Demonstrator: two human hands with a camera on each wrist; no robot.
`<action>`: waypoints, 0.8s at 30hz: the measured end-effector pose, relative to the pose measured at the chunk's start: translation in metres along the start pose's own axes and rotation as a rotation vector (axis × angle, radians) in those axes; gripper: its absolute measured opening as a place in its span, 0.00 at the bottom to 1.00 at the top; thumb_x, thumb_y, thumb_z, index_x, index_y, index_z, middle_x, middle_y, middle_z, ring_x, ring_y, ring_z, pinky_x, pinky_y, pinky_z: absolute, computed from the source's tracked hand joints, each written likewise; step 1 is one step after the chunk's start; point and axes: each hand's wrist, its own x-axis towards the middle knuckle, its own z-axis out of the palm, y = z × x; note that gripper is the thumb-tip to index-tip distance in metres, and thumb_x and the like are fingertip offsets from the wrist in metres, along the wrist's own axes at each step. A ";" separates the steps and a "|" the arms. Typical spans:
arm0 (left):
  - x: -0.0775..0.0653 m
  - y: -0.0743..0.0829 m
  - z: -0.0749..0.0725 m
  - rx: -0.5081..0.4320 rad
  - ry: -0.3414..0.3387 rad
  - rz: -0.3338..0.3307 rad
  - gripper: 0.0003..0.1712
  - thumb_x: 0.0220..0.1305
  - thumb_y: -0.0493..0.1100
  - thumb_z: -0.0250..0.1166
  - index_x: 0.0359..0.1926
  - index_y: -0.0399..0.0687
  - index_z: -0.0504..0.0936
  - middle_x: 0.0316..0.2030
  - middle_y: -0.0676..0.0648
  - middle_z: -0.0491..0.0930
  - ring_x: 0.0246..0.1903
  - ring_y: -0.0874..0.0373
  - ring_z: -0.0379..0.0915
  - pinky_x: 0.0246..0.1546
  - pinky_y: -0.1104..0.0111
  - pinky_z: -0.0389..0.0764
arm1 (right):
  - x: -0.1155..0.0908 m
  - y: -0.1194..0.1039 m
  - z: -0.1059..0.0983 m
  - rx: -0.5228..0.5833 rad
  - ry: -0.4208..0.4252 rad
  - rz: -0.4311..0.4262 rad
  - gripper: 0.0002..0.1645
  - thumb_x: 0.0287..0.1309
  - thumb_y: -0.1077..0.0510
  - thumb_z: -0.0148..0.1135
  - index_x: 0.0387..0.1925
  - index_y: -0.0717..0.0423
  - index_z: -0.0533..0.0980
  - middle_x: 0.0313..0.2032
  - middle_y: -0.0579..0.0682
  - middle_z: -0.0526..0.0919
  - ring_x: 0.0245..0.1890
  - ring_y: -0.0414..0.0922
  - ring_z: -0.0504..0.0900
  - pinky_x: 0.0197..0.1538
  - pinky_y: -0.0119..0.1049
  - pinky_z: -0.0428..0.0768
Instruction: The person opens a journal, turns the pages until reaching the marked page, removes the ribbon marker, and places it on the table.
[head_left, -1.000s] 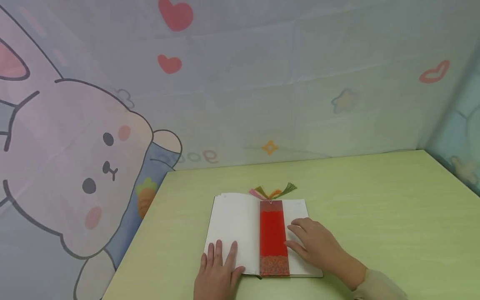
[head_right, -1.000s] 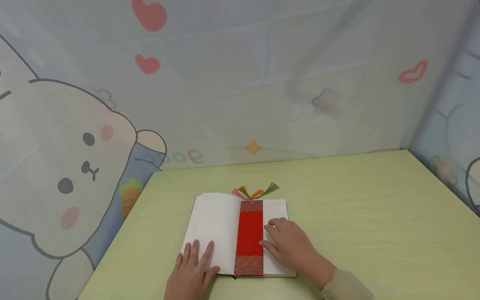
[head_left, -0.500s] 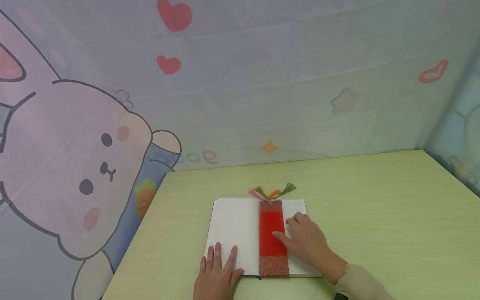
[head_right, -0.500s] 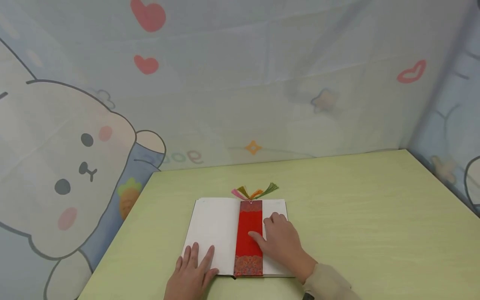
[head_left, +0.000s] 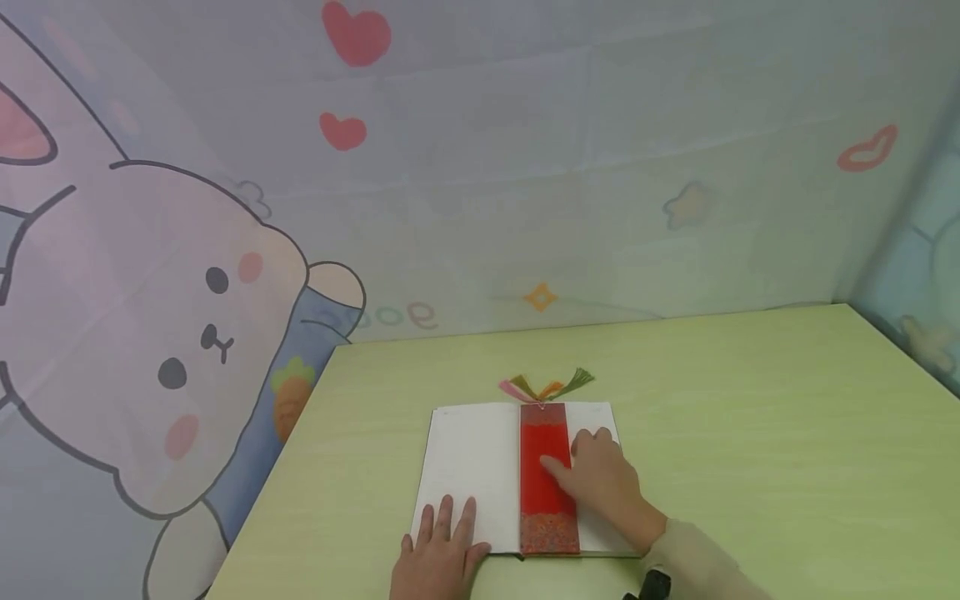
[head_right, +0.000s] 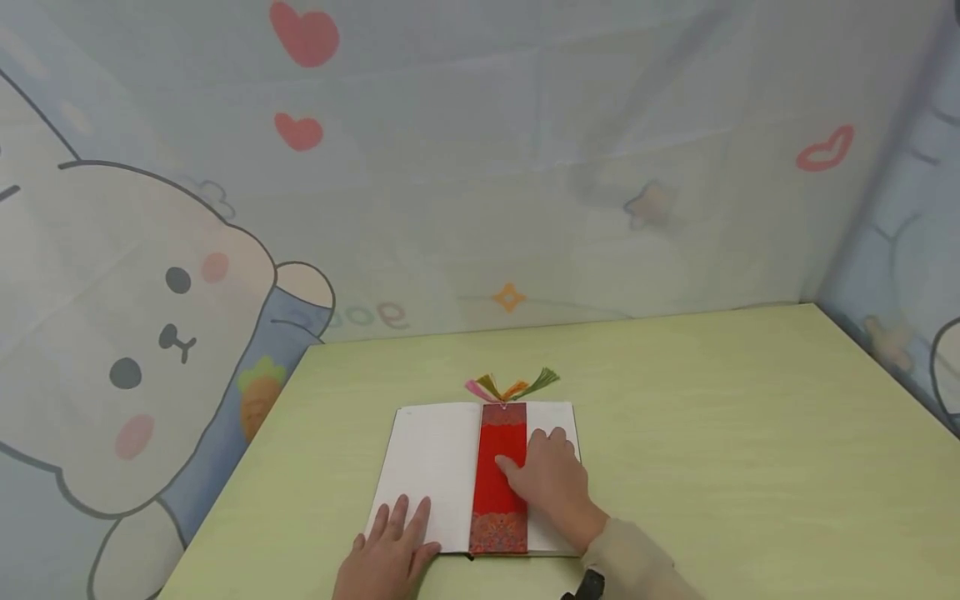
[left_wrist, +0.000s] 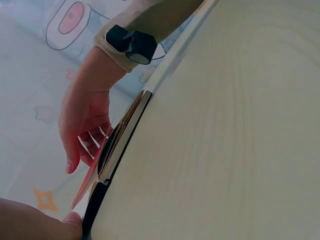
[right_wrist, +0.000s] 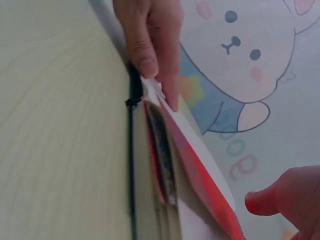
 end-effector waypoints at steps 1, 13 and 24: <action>0.000 0.000 0.000 0.002 0.000 -0.003 0.32 0.63 0.62 0.51 0.64 0.53 0.68 0.60 0.40 0.69 0.59 0.40 0.63 0.48 0.42 0.69 | 0.002 0.001 -0.002 0.047 -0.022 0.025 0.23 0.50 0.43 0.64 0.28 0.59 0.69 0.25 0.51 0.69 0.25 0.45 0.69 0.22 0.34 0.70; 0.001 0.001 0.002 0.041 -0.003 -0.007 0.32 0.63 0.62 0.51 0.63 0.53 0.69 0.59 0.40 0.70 0.59 0.40 0.64 0.47 0.42 0.69 | 0.022 0.010 -0.014 0.396 -0.193 0.206 0.25 0.55 0.53 0.62 0.08 0.52 0.65 0.08 0.46 0.62 0.10 0.40 0.58 0.14 0.29 0.58; 0.002 0.000 0.007 0.043 -0.001 -0.012 0.32 0.63 0.63 0.51 0.64 0.54 0.68 0.59 0.41 0.70 0.59 0.41 0.64 0.48 0.42 0.69 | 0.026 0.007 -0.010 0.382 -0.196 0.220 0.19 0.51 0.59 0.62 0.11 0.56 0.67 0.07 0.47 0.65 0.06 0.40 0.63 0.11 0.27 0.59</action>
